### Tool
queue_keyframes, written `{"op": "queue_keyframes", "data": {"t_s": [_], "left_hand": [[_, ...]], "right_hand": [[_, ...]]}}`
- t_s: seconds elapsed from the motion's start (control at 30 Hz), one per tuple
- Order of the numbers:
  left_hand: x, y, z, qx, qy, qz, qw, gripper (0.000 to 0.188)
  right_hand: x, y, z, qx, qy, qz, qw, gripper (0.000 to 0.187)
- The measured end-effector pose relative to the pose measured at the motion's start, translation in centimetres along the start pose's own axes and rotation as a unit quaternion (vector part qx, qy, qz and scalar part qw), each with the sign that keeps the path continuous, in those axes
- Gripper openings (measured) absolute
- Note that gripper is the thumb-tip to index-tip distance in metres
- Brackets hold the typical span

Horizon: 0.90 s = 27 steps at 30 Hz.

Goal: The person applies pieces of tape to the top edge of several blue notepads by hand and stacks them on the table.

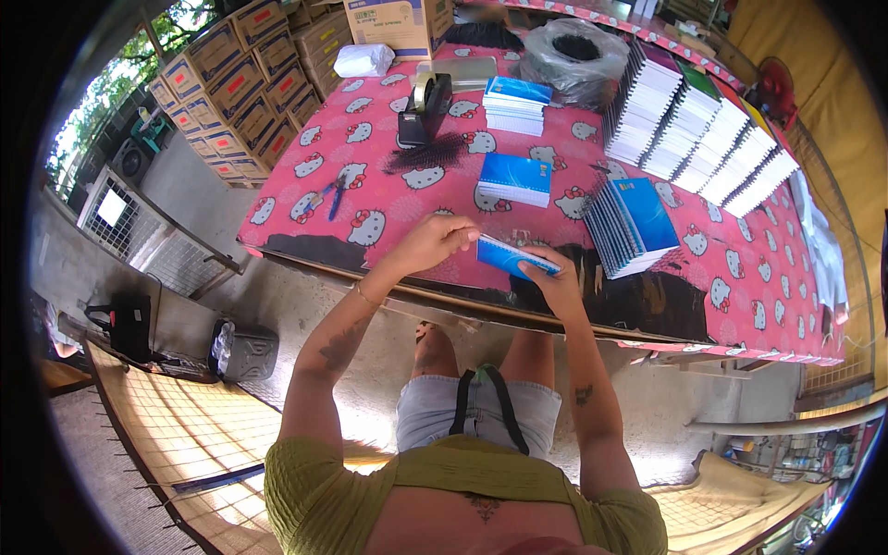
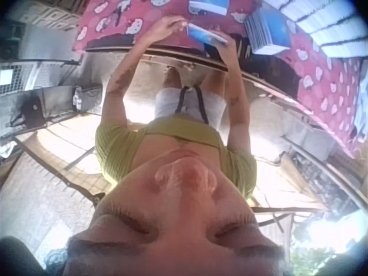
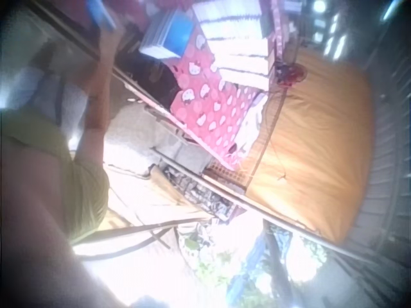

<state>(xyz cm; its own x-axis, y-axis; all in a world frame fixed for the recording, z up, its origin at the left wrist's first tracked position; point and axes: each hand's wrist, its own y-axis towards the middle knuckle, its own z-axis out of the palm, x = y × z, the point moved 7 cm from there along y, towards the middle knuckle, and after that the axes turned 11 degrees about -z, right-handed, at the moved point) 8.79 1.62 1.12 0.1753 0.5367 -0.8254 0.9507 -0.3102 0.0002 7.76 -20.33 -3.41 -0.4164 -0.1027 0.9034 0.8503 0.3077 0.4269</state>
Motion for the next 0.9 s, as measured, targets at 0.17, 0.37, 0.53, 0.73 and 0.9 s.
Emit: {"op": "queue_keyframes", "data": {"t_s": [0.17,0.37,0.53,0.73,0.9], "left_hand": [[0.7,0.9,0.4,0.057,-0.101,-0.077,0.990,0.021],[-3.0,-1.1,-0.4,-0.078,0.113,0.153,0.979,0.020],[-4.3,-1.0,0.4,-0.090,0.188,0.151,0.966,0.020],[-3.7,-0.7,0.4,-0.078,0.187,0.190,0.961,0.023],[-5.9,-2.0,1.2,-0.134,0.245,0.217,0.935,0.030]], "right_hand": [[0.0,-0.2,-0.4,-0.004,-0.007,0.004,1.000,0.022],[0.1,-0.1,0.3,0.002,-0.012,0.028,1.000,0.024],[0.5,-0.3,-0.5,0.003,-0.045,-0.011,0.999,0.025],[0.3,-0.2,-0.2,0.001,-0.054,-0.030,0.998,0.026],[1.7,-1.4,-0.1,-0.012,-0.046,-0.033,0.998,0.030]]}}
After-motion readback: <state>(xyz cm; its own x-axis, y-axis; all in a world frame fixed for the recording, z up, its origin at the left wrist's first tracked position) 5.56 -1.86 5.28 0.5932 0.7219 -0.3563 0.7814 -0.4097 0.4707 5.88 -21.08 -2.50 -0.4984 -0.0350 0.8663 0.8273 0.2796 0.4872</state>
